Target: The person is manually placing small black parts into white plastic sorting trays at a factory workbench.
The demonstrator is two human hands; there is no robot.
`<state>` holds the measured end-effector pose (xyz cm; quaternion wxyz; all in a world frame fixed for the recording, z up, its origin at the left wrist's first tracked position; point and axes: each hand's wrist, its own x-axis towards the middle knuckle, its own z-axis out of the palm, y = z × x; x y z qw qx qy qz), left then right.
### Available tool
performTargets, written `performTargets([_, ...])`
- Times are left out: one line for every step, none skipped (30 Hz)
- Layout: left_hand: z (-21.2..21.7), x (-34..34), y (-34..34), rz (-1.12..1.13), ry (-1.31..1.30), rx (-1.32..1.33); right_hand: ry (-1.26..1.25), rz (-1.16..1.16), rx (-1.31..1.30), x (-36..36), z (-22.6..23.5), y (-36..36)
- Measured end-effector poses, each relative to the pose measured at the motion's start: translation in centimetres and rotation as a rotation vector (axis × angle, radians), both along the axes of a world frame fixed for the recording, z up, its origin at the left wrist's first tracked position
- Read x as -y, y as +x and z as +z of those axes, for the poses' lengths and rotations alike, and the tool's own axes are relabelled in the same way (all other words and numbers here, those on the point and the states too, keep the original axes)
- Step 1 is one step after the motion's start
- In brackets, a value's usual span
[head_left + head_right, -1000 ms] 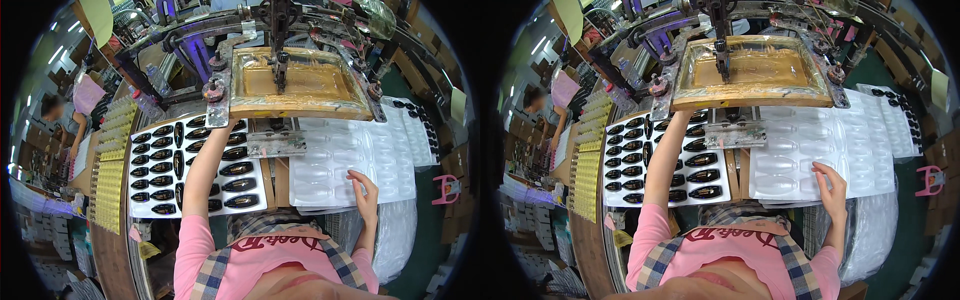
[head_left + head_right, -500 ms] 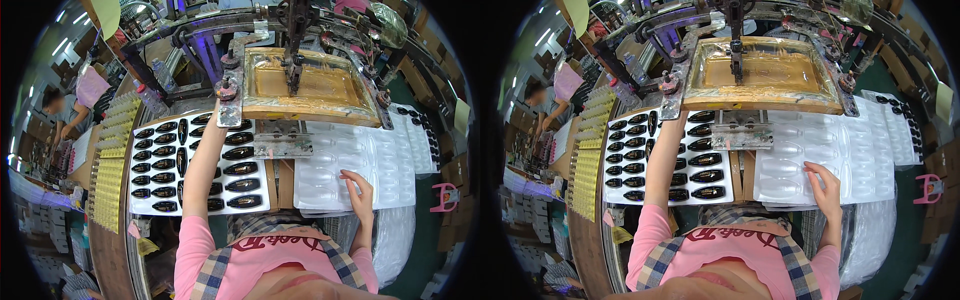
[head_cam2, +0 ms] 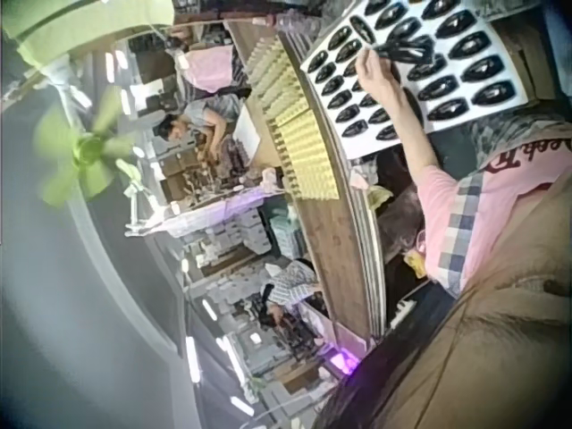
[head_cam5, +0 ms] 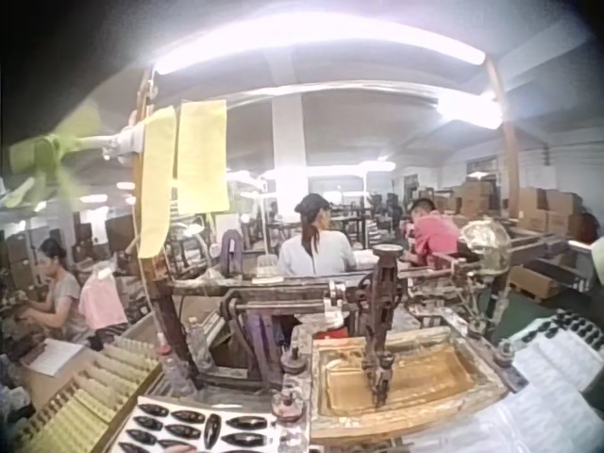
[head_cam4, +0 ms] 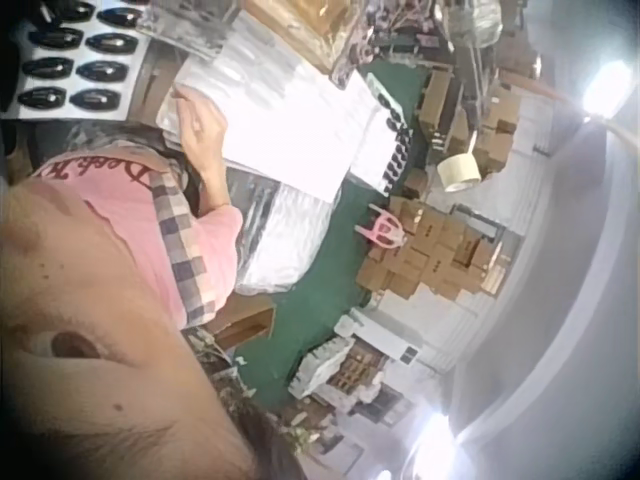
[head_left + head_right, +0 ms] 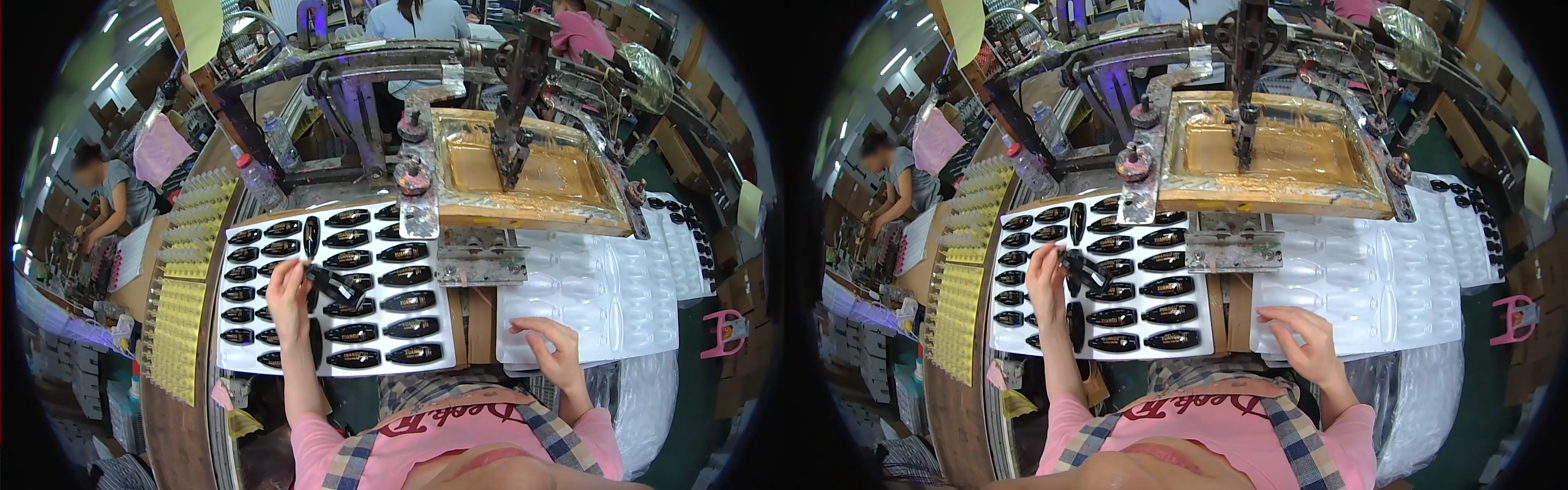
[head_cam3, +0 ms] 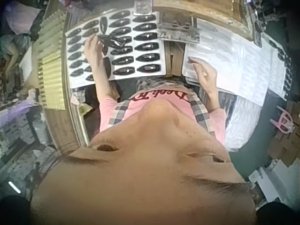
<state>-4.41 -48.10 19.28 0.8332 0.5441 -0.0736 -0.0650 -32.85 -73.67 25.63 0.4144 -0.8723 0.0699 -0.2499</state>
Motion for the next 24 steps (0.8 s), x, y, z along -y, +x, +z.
performTargets([-0.7, -1.4, -0.4, 0.049, -0.012, -0.003, 0.003, 0.012, 0.001, -0.3, -0.1, 0.4])
performTargets([-1.0, -2.6, -0.9, 0.113, -0.015, -0.014, 0.007, 0.021, 0.001, -0.7, -0.2, 0.7])
performTargets([-1.3, -3.9, -1.4, 0.178, -0.016, -0.026, 0.014, 0.031, 0.000, -1.0, -0.3, 1.0])
performTargets([-2.2, -5.3, -1.6, 0.213, -0.059, -0.017, 0.021, 0.045, -0.004, -1.4, -0.1, 1.3])
performTargets([-3.2, -6.8, -1.8, 0.253, -0.101, -0.010, 0.026, 0.068, -0.002, -1.7, -0.1, 1.6])
performTargets([-3.5, -8.0, -2.1, 0.286, -0.104, -0.005, 0.031, 0.086, -0.003, -2.1, -0.1, 1.9])
performTargets([-4.2, -9.0, -2.2, 0.324, -0.112, 0.005, 0.036, 0.105, -0.005, -2.5, -0.1, 2.2])
performTargets([-4.3, -9.9, -2.5, 0.367, -0.129, 0.016, 0.040, 0.129, -0.004, -3.0, -0.2, 2.6])
performTargets([-4.2, -10.4, -2.7, 0.408, -0.146, 0.027, 0.044, 0.153, -0.004, -3.5, -0.2, 3.0])
performTargets([-4.1, -10.7, -2.7, 0.437, -0.153, 0.035, 0.048, 0.175, -0.004, -3.9, -0.2, 3.3])
performTargets([-4.0, -11.1, -3.0, 0.474, -0.158, 0.042, 0.056, 0.199, -0.013, -4.4, -0.3, 3.7])
performTargets([-3.9, -11.3, -3.3, 0.509, -0.163, 0.049, 0.064, 0.222, -0.022, -4.8, -0.3, 4.1])
performTargets([-3.9, -11.3, -3.4, 0.507, -0.169, 0.054, 0.071, 0.245, -0.032, -5.2, -0.4, 4.3])
performTargets([-3.8, -11.3, -3.5, 0.508, -0.173, 0.059, 0.086, 0.258, -0.040, -5.6, -0.5, 4.6])
performTargets([-3.6, -11.1, -3.6, 0.510, -0.176, 0.065, 0.102, 0.272, -0.048, -6.0, -0.7, 4.8])
performTargets([-3.7, -10.8, -3.7, 0.485, -0.176, 0.083, 0.117, 0.285, -0.056, -6.3, -0.8, 5.0])
performTargets([-3.6, -10.1, -3.8, 0.467, -0.175, 0.075, 0.131, 0.282, -0.073, -6.7, -0.8, 5.2])
performTargets([-3.4, -9.4, -3.9, 0.449, -0.151, 0.080, 0.149, 0.284, -0.086, -7.1, -0.9, 5.4])
performTargets([-3.2, -8.7, -4.1, 0.432, -0.128, 0.084, 0.167, 0.286, -0.100, -7.5, -1.0, 5.7])
performTargets([-2.8, -8.1, -4.3, 0.420, -0.127, 0.081, 0.139, 0.308, -0.078, -7.8, -1.4, 6.1])
performTargets([-2.5, -7.3, -4.5, 0.405, -0.130, 0.069, 0.109, 0.320, -0.058, -8.1, -1.8, 6.5])
performTargets([-2.3, -6.6, -4.6, 0.368, -0.139, 0.072, 0.078, 0.333, -0.039, -8.2, -1.9, 6.8])
performTargets([-2.0, -5.9, -4.6, 0.334, -0.148, 0.076, 0.075, 0.322, -0.040, -8.5, -1.7, 7.1])
performTargets([-2.1, -5.4, -4.7, 0.312, -0.159, 0.089, 0.076, 0.320, -0.043, -8.9, -1.6, 7.4])
